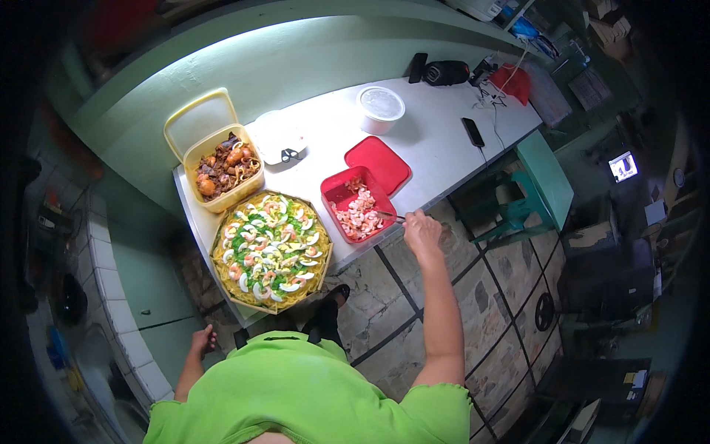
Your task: The person uses tongs to transfer cooked meat from a yellow container onto a large round dish containing pasta and vegetables. The person then closes the yellow container lid.
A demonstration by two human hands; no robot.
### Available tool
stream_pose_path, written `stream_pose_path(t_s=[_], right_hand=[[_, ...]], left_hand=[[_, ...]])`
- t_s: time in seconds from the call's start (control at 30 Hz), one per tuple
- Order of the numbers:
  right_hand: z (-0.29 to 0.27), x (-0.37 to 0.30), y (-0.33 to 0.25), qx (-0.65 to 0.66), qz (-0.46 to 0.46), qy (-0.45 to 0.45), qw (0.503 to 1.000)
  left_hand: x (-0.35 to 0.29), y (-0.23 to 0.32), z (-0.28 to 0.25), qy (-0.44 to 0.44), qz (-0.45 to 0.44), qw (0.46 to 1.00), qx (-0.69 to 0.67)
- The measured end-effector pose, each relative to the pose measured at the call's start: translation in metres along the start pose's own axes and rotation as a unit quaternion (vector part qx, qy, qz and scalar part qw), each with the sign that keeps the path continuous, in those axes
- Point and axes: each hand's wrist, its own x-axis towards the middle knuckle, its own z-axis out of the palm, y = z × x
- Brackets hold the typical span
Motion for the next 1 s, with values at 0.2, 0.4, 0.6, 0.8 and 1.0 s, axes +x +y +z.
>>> stream_pose_path(t_s=[0.2,0.4,0.6,0.8,1.0], right_hand=[[0.028,0.008,-0.001,-0.015,-0.029,0.043,0.999],[0.004,-0.008,0.015,0.111,0.064,0.05,0.99],[0.002,-0.006,0.004,0.082,-0.056,-0.005,0.995],[0.007,0.032,0.006,0.008,-0.031,0.066,0.997],[-0.007,0.035,-0.018,-0.033,0.026,-0.092,0.995]], left_hand=[[0.008,0.006,-0.002,-0.064,0.118,0.988,0.08],[0.048,-0.032,0.001,-0.035,0.054,0.997,0.031],[0.077,-0.035,-0.011,-0.036,0.054,0.997,0.047],[0.037,0.021,-0.008,-0.054,0.083,0.993,0.059],[0.01,0.022,0.005,-0.019,0.038,0.999,0.021]])
